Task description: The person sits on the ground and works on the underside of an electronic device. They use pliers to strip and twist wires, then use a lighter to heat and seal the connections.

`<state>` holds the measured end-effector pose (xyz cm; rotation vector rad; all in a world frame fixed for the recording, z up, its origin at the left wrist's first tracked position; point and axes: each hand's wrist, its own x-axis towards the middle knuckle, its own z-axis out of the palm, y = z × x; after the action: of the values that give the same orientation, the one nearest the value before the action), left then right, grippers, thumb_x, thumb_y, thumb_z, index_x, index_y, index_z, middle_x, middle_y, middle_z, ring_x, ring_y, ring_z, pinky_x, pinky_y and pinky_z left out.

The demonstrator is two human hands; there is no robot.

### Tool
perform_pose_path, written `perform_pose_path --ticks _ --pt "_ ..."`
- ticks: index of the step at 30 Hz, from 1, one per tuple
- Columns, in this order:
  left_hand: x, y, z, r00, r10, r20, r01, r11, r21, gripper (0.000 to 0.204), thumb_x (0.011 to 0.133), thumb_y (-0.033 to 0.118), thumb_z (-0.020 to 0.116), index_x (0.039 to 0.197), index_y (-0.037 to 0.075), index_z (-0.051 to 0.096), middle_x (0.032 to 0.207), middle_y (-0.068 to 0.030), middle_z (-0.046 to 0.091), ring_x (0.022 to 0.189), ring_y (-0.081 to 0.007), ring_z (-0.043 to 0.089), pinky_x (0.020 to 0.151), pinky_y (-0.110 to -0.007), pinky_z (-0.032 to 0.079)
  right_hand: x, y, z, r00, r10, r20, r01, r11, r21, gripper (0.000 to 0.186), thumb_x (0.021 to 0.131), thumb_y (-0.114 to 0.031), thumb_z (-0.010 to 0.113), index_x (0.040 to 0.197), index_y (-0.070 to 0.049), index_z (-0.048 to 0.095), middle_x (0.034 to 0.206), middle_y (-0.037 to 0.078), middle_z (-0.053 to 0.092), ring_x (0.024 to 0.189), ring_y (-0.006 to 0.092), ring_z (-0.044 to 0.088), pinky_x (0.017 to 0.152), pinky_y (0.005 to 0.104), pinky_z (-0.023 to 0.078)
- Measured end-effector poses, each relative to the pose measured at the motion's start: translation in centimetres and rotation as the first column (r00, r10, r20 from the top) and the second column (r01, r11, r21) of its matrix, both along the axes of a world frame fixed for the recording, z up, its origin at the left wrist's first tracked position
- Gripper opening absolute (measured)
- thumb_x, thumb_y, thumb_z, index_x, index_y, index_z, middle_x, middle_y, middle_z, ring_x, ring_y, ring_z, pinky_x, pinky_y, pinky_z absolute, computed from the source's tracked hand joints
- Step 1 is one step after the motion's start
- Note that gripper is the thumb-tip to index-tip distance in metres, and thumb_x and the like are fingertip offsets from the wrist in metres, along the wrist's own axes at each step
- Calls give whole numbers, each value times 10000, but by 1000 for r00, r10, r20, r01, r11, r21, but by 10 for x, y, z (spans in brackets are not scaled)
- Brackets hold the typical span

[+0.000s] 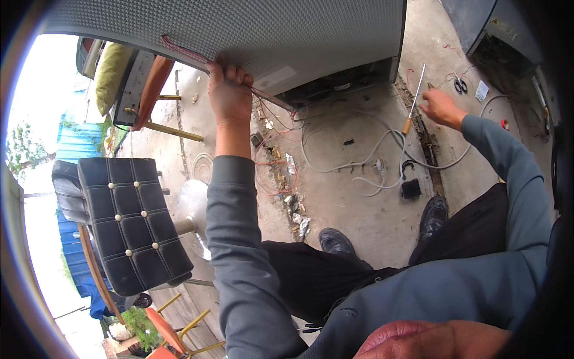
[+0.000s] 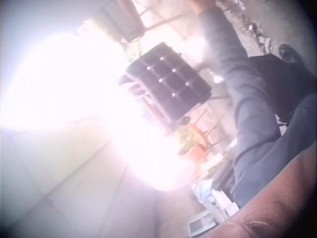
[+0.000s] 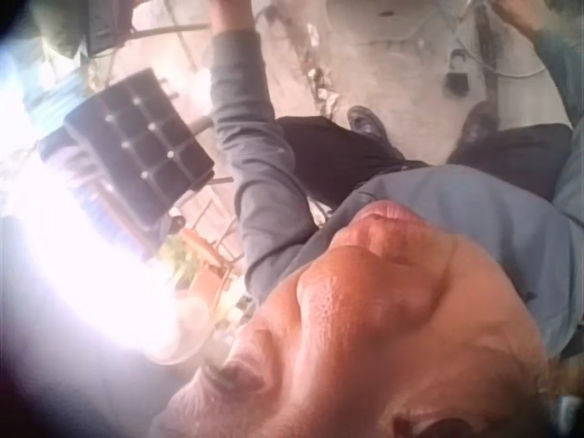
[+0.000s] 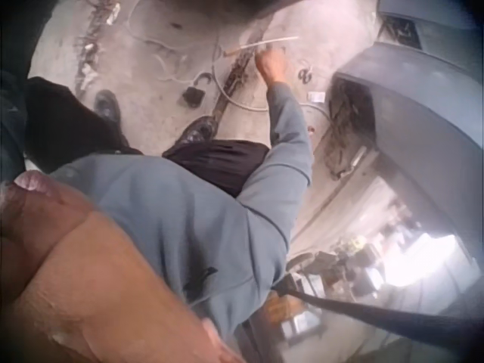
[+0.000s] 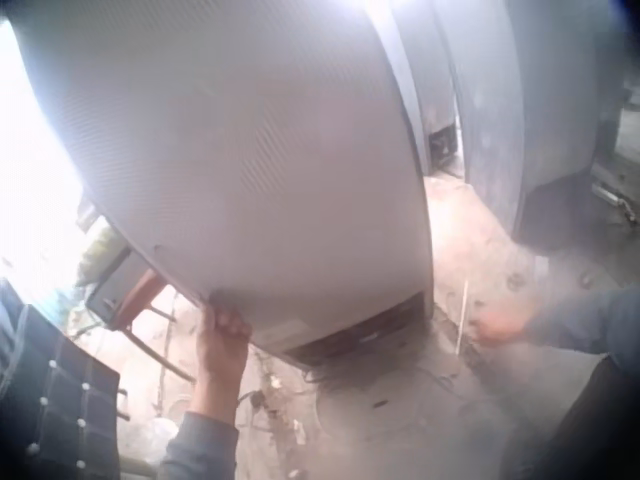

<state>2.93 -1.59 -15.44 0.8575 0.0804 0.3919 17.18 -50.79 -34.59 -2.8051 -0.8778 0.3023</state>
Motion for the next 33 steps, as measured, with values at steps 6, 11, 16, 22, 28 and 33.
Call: perform_pose_path --ticks 6,11,16,22,28,33 --pt "-9 -4 -25 971 96 -218 -83 994 66 289 1006 416 575 1023 129 609 728 50 449 650 -116 398 630 -305 368 -44 149 112 953 279 122 -304 862 405 252 898 -285 666 914 -34 674 849 202 661 829 407 642 728 476 514" --pt "-10 4 -74 892 267 -365 -198 956 217 343 985 413 631 866 91 611 656 52 476 496 -68 382 455 -253 316 -79 283 186 953 236 191 -303 736 605 252 925 -284 641 902 -38 692 757 186 663 728 398 644 661 454 504" --pt "-4 -7 -110 870 344 -354 -232 918 322 378 979 417 642 873 56 674 628 38 532 495 -67 432 447 -248 335 -93 338 141 982 157 108 -190 774 604 288 891 -310 628 857 -31 697 812 198 684 785 404 661 720 493 515" --pt "-2 -9 -150 861 417 -293 -302 881 364 326 986 336 646 855 40 687 660 24 570 533 -74 475 471 -245 364 -118 327 66 959 159 -235 17 794 608 292 854 -296 615 851 -18 704 844 222 687 819 415 660 751 491 519" --pt "0 -14 -163 885 406 -229 -286 861 421 238 1004 216 621 829 56 638 708 26 587 583 -74 481 530 -255 400 -110 290 42 923 319 -217 -196 872 449 304 853 -299 618 883 -12 716 860 220 693 824 422 657 753 496 514" --pt "-9 5 -176 892 415 -178 -246 777 579 210 1009 157 589 878 16 674 764 -5 639 659 -56 503 582 -232 399 -100 283 31 883 320 -344 -187 911 368 313 857 -308 615 959 -29 715 952 210 706 894 394 669 794 498 515"
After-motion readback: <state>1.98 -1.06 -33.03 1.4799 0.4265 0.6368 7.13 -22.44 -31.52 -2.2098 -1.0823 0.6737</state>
